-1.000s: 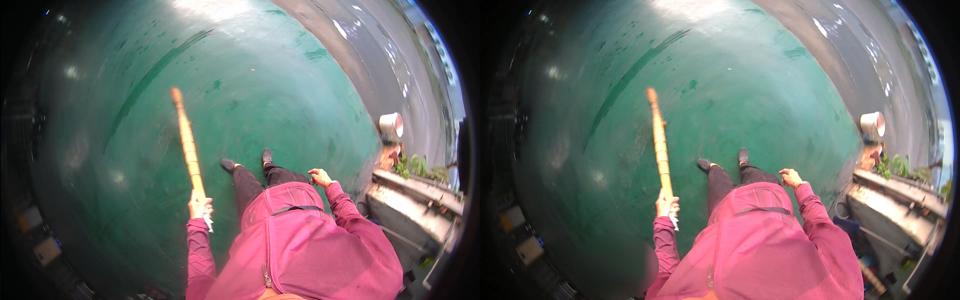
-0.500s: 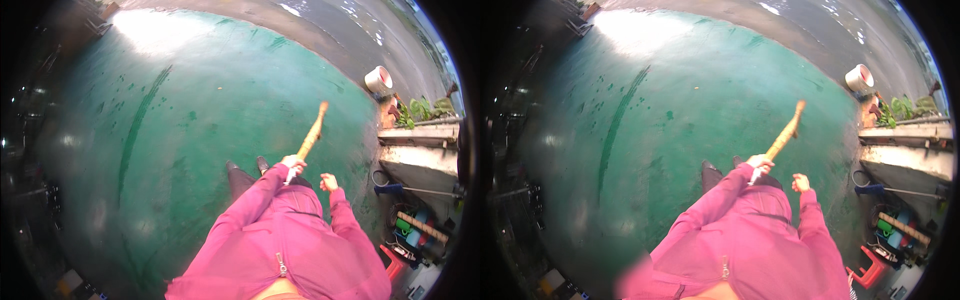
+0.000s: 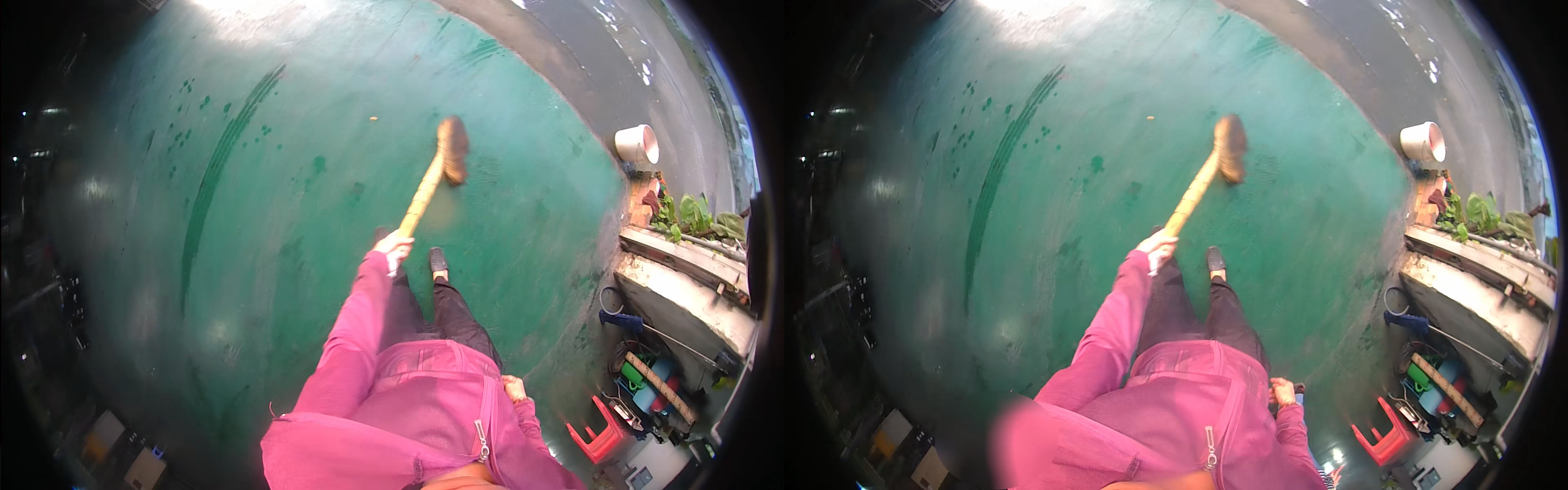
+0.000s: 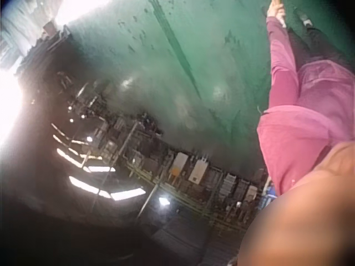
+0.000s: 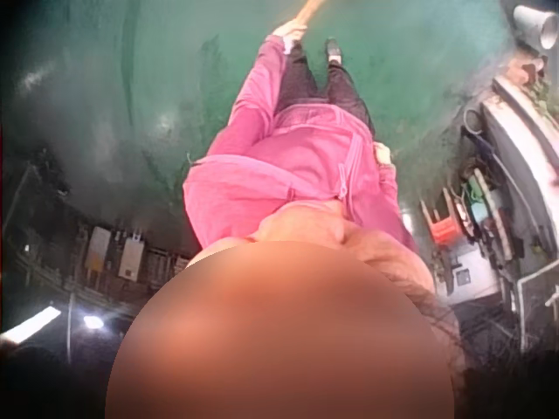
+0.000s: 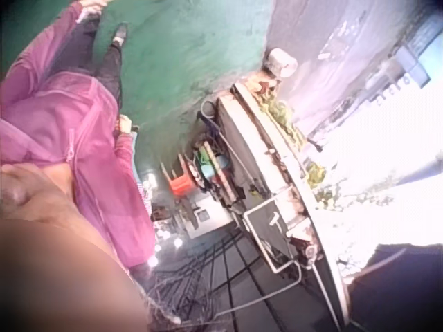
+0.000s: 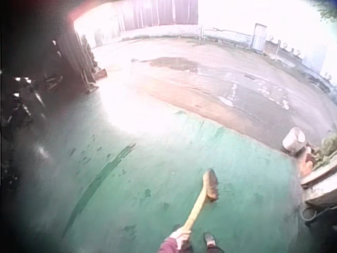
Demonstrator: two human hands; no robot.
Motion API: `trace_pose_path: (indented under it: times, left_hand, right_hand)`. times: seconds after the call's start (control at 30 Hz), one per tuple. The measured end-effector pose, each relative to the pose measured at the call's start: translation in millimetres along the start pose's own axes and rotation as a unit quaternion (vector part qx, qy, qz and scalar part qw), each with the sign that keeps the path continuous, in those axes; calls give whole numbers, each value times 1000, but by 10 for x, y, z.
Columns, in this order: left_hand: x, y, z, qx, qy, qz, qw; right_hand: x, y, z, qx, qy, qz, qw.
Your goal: The person sweeps a green-painted floor with a long-handled broom, moving debris across the surface and around furniture. The camera wearer walks around tables and chairs while sweeping, and another person is present nearby.
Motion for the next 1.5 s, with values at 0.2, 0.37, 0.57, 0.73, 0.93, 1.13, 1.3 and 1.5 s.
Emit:
trace_pose_path:
  times: [0.2,0.37,0.57,0.73,0.93,1.13,1.3,1.5]
  left_hand:
    - [-2296,-1590,121,-89,130,-155,975]
    - [-3178,-2290,282,-133,178,-398,890]
    - [-3544,-2002,41,-149,320,-420,836]
    - [-3268,-829,157,-122,312,-326,884]
    - [-2159,1074,-476,131,265,-109,949]
    - [-1474,2287,-1099,609,243,-70,752]
    - [-1505,1528,-1654,588,220,-252,737]
    - [-2152,-135,-1239,600,46,-489,631]
  right_hand:
    - [410,515,1711,-29,-183,64,981]
    - [271,1172,3659,-74,-350,44,933]
    - [-987,2484,4722,109,-355,317,872]
    - [-1605,3365,4444,121,1,516,848]
    - [-1116,3252,4815,132,-75,505,850]
    - [254,1908,5650,430,-141,135,881]
    - [1743,408,6204,356,-207,51,910]
    - [2815,627,6452,196,-66,54,977]
Point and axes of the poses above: each hand's wrist, its own x-axis towards the middle knuckle, its own y-axis out of the palm, z = x × y, the point moved 6 cm from there along x, towards the middle knuckle, and after that the axes turned 6 degrees about -y, right-handed, at the moved point
